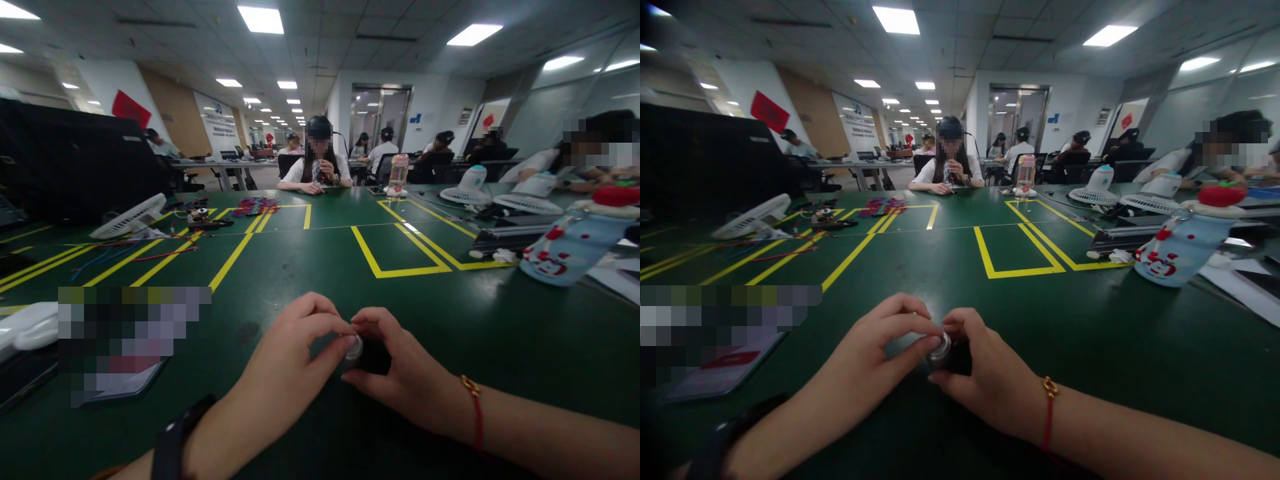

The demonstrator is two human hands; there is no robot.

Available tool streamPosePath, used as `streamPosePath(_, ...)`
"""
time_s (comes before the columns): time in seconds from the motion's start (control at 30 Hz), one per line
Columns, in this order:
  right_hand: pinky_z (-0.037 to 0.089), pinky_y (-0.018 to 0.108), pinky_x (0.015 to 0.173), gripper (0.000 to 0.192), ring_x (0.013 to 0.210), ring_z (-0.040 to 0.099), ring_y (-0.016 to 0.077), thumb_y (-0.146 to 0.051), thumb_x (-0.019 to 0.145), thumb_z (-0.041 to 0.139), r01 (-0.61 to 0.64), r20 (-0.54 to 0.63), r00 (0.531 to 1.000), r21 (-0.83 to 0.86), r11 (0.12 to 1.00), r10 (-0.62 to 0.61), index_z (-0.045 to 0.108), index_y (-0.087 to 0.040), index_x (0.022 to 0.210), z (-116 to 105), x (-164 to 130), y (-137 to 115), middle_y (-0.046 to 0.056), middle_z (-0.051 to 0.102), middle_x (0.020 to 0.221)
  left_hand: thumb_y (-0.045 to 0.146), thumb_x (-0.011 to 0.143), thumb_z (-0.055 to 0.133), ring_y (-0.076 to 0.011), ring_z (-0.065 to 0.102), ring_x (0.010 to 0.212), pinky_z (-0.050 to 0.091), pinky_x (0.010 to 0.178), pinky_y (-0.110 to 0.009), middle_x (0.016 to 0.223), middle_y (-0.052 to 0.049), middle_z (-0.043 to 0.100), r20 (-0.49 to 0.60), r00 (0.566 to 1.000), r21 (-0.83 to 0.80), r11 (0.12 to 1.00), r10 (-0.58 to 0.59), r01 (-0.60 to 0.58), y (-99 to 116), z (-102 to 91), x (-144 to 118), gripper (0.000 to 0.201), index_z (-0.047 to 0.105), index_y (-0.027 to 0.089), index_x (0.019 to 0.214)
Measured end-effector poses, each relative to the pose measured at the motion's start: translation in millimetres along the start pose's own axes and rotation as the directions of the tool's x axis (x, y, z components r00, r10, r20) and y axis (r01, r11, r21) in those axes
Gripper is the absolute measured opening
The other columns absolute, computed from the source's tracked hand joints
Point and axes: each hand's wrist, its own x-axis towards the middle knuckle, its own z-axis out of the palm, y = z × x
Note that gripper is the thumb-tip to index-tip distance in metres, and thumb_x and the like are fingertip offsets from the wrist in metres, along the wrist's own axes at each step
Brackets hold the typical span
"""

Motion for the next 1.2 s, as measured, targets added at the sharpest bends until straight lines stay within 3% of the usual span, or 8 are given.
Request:
streamPosePath(0.17,0.047,0.022,0.083,0.05,0.094,0.056,0.0071,-0.027,0.073,0.065,-0.01,-0.007,1.0,-0.063,0.998,0.01,0.039,-0.027,0.116,-9.9,-3.0,-0.2,-0.003,0.057,0.107,0.021,0.086,0.061,-0.0154,0.056,0.085,0.043,0.075,-0.027,0.086,0.002,0.057,-0.101,0.992,-0.061,0.996,-0.07,0.064,-4.3,-4.5,2.4,0.01,0.07,0.026,0.085)
streamPosePath(0.4,0.047,0.021,0.075,0.045,0.087,0.056,0.0072,-0.028,0.075,0.063,0.017,-0.016,1.0,-0.142,0.99,-0.019,0.043,-0.027,0.116,-13.4,-8.9,4.7,-0.002,0.058,0.103,0.021,0.083,0.065,-0.0175,0.057,0.085,0.043,0.076,-0.029,0.086,0.001,0.06,0.151,0.982,-0.009,0.993,-0.115,0.118,-28.7,22.2,-9.1,0.01,0.073,0.027,0.084)
streamPosePath(0.57,0.047,0.023,0.085,0.049,0.097,0.056,0.009,-0.03,0.077,0.061,0.082,-0.126,0.985,-0.247,0.966,-0.116,0.041,-0.029,0.122,-17.9,-9.1,6.3,-0.001,0.057,0.111,0.024,0.083,0.065,-0.0178,0.057,0.086,0.044,0.077,-0.029,0.089,0.001,0.06,0.161,0.981,-0.043,0.992,-0.107,0.116,-31.5,24.7,-10.7,0.014,0.072,0.029,0.094)
streamPosePath(0.7,0.048,0.028,0.089,0.048,0.103,0.056,0.014,-0.038,0.08,0.059,-0.01,-0.324,0.937,-0.406,0.914,-0.133,0.043,-0.028,0.124,-60.5,-19.2,34.3,0.002,0.055,0.117,0.031,0.086,0.059,-0.017,0.058,0.082,0.045,0.073,-0.028,0.093,0.0,0.059,0.07,0.975,-0.09,0.972,-0.211,0.216,-38.8,-1.7,-20.4,0.02,0.067,0.03,0.106)
streamPosePath(0.83,0.052,0.033,0.073,0.054,0.091,0.061,0.0218,-0.052,0.075,0.059,-0.35,-0.56,0.828,-0.51,0.785,0.005,0.048,-0.026,0.121,-129.7,-56.7,89.2,0.008,0.059,0.112,0.042,0.09,0.05,-0.02,0.059,0.083,0.045,0.071,-0.029,0.093,-0.001,0.062,0.014,0.935,-0.035,0.934,-0.355,0.355,-56.7,-30.3,-37.3,0.025,0.066,0.028,0.104)
streamPosePath(1.0,0.047,0.031,0.053,0.055,0.067,0.062,0.0202,-0.055,0.075,0.056,-0.556,-0.622,0.77,-0.547,0.626,0.141,0.049,-0.024,0.12,-181.3,-95.9,125.7,0.012,0.062,0.099,0.044,0.09,0.049,-0.0215,0.061,0.088,0.045,0.078,-0.032,0.094,-0.001,0.067,-0.021,0.914,-0.04,0.913,-0.406,0.405,-66.6,-37.6,-45.8,0.026,0.066,0.026,0.099)
streamPosePath(1.1,0.045,0.042,0.085,0.061,0.103,0.056,0.031,-0.052,0.073,0.061,-0.512,-0.633,0.772,-0.666,0.542,-0.048,0.047,-0.017,0.121,-166.7,-84.8,105.6,0.017,0.055,0.116,0.042,0.089,0.052,-0.0213,0.062,0.088,0.047,0.076,-0.031,0.093,-0.001,0.067,-0.044,0.923,-0.07,0.922,-0.383,0.38,-64.2,-33.3,-44.4,0.024,0.067,0.025,0.096)
streamPosePath(1.2,0.027,0.051,0.102,0.056,0.122,0.04,0.0314,-0.048,0.074,0.061,-0.264,-0.472,0.847,-0.773,0.577,-0.244,0.049,-0.022,0.122,-117.7,-54.6,62.4,0.012,0.045,0.131,0.04,0.087,0.054,-0.0204,0.062,0.084,0.048,0.071,-0.029,0.089,-0.001,0.067,-0.062,0.927,-0.087,0.928,-0.369,0.363,-63.1,-31.3,-44.2,0.022,0.068,0.025,0.094)
